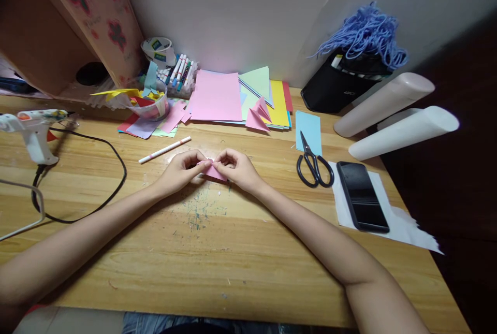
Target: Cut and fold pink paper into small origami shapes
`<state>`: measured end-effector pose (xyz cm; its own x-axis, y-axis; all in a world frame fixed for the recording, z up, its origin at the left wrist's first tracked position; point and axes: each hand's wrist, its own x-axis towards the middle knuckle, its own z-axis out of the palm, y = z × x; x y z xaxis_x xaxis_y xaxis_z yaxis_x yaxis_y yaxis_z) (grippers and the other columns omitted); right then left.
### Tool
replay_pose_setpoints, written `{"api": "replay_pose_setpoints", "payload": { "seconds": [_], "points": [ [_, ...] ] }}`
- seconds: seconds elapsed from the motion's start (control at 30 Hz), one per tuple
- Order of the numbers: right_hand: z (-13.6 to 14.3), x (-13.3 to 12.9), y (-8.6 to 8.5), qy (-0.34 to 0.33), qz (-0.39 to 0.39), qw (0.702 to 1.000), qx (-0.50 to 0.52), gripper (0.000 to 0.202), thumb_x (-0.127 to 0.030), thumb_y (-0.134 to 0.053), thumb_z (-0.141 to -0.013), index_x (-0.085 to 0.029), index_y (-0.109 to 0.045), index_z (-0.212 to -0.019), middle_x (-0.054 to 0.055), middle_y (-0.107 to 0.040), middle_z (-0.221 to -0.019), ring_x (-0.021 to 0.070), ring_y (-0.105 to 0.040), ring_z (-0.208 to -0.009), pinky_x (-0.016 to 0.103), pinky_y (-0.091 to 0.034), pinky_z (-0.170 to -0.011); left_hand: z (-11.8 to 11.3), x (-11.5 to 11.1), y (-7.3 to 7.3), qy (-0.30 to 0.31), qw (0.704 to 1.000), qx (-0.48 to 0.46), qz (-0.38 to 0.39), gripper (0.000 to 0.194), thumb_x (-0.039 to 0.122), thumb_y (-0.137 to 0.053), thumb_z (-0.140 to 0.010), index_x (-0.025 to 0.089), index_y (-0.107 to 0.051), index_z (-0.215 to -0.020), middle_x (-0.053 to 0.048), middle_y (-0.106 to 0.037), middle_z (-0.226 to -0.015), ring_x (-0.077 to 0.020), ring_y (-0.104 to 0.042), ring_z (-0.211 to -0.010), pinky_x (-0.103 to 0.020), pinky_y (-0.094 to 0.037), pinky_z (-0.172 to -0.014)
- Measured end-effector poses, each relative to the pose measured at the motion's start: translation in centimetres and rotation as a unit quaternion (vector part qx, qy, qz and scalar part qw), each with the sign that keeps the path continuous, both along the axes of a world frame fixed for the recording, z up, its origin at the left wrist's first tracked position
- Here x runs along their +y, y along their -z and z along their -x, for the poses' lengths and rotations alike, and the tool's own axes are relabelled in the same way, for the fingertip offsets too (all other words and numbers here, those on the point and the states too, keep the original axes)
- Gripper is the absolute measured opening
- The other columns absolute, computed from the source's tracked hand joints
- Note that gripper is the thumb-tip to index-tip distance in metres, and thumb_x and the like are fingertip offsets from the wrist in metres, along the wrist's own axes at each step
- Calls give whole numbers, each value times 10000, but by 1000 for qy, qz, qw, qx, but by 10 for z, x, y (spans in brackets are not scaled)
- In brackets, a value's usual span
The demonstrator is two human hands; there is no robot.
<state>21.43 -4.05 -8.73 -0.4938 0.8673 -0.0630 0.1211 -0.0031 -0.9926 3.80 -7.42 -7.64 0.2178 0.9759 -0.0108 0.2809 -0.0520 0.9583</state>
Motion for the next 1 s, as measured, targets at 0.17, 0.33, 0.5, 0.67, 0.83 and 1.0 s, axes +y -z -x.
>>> {"api": "replay_pose_setpoints", "payload": {
  "seconds": [0.17,0.33,0.5,0.67,0.83,1.0],
  "points": [
    [-1,2,-1,-1,-5,1000,-8,233,-374,-641,-712,-162,-548,-743,3,-550,-729,113,-502,-677,246,-401,-631,1,2,-2,4,1000,-13,12,257,379,-533,-799,140,-580,-718,-6,-567,-699,-110,-498,-658,-225,-392,-623],
    [-5,7,-5,-44,23,999,-11,230,-357,-653,-692,-159,-537,-713,-21,-511,-664,95,-461,-597,235,-371,-578,10,11,-7,9,994,-67,82,299,382,-528,-798,145,-604,-632,3,-572,-621,-98,-503,-600,-220,-391,-590],
    [-7,8,-9,-76,31,997,-14,225,-344,-656,-692,-152,-540,-708,-28,-493,-639,87,-443,-580,228,-346,-554,16,16,-7,53,986,-65,146,228,367,-631,-730,150,-664,-667,-29,-640,-663,-103,-540,-603,-221,-405,-575],
    [-7,7,-8,-94,28,995,-17,211,-325,-657,-690,-148,-544,-711,-19,-504,-651,87,-449,-590,227,-348,-555,17,17,-6,75,989,-20,128,215,368,-664,-699,157,-702,-711,-52,-682,-713,-117,-569,-634,-225,-411,-581],
    [-7,6,-7,-94,24,995,-35,181,-298,-638,-698,-144,-546,-721,-10,-516,-666,91,-463,-598,224,-352,-553,16,18,-9,92,989,25,109,239,387,-666,-692,151,-706,-703,-43,-672,-666,-107,-545,-589,-215,-386,-546],
    [-7,4,-7,-94,16,994,-61,167,-280,-626,-700,-137,-545,-726,-1,-527,-676,89,-464,-596,213,-345,-536,15,18,-10,100,988,74,94,276,408,-664,-682,133,-691,-669,-27,-630,-617,-94,-502,-548,-208,-348,-507]
  ]
}}
